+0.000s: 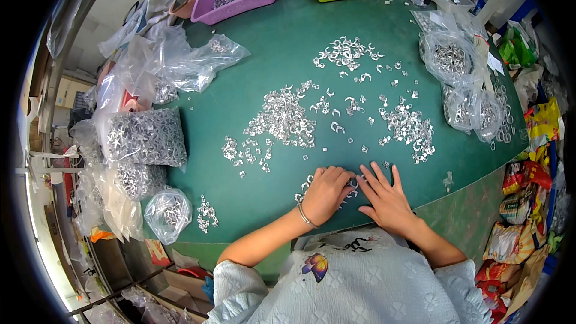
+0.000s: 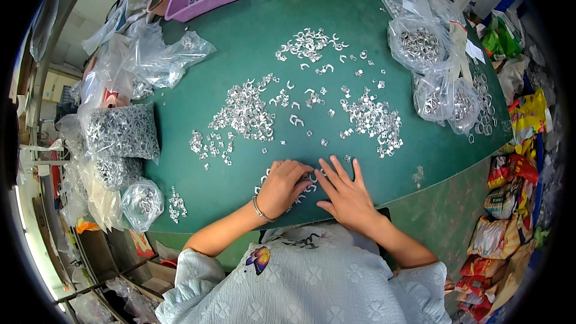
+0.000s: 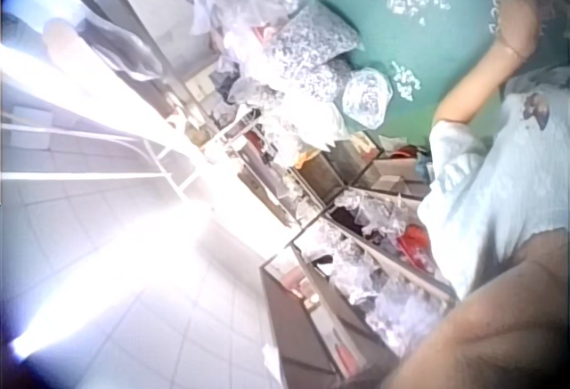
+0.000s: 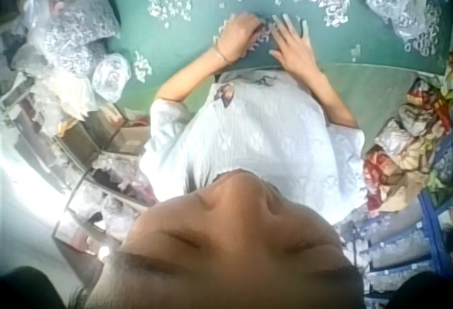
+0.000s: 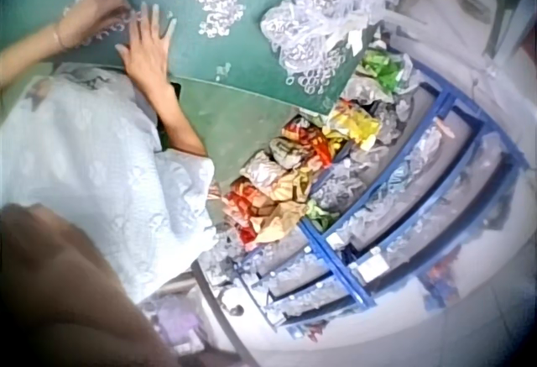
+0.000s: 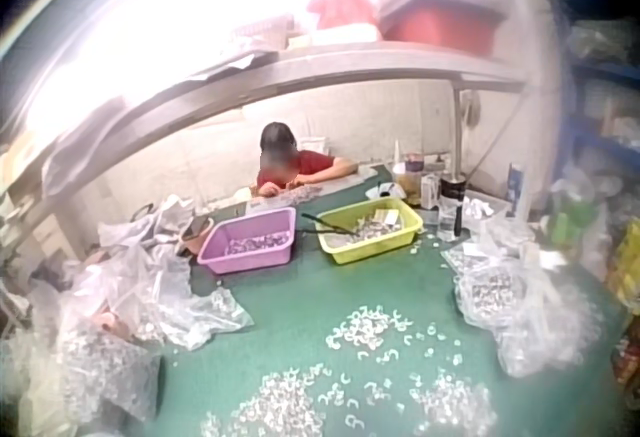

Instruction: The person sorts small silver metal components by hand on a green workbench, moving them between piles and placing them into plastic bags and trays.

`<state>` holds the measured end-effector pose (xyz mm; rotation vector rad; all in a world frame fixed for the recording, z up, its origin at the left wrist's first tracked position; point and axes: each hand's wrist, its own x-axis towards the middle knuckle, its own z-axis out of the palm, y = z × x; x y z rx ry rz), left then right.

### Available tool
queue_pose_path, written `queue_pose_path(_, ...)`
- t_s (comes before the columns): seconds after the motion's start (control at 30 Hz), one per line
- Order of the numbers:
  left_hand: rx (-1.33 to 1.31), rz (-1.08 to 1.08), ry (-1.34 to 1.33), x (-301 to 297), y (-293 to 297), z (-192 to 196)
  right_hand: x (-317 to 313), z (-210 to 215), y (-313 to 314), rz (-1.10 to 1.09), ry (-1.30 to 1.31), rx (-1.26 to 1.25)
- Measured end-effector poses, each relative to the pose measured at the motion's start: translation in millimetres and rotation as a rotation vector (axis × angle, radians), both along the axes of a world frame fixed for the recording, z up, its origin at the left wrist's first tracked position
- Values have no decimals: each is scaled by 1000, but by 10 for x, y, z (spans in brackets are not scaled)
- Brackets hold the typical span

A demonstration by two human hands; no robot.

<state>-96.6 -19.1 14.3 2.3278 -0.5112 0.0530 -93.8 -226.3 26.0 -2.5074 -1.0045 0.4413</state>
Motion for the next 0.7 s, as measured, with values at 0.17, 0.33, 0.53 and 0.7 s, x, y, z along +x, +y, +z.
queue_pose_path(0.17, 9, 2, -2, 14, 23, -45, 344, 127, 77, -139, -170, 126)
queue_pose_path(0.33, 77, 209, -167, 164, 284, 38, 758, -88, 430, -99, -284, 138)
queue_pose_path(0.53, 256, 453, -219, 336, 706, -38, 731, -190, 623, 17, -257, 102)
queue_pose_path(0.7, 381, 20, -91, 259, 445, -13, 515, 16, 386, 159, -45, 67)
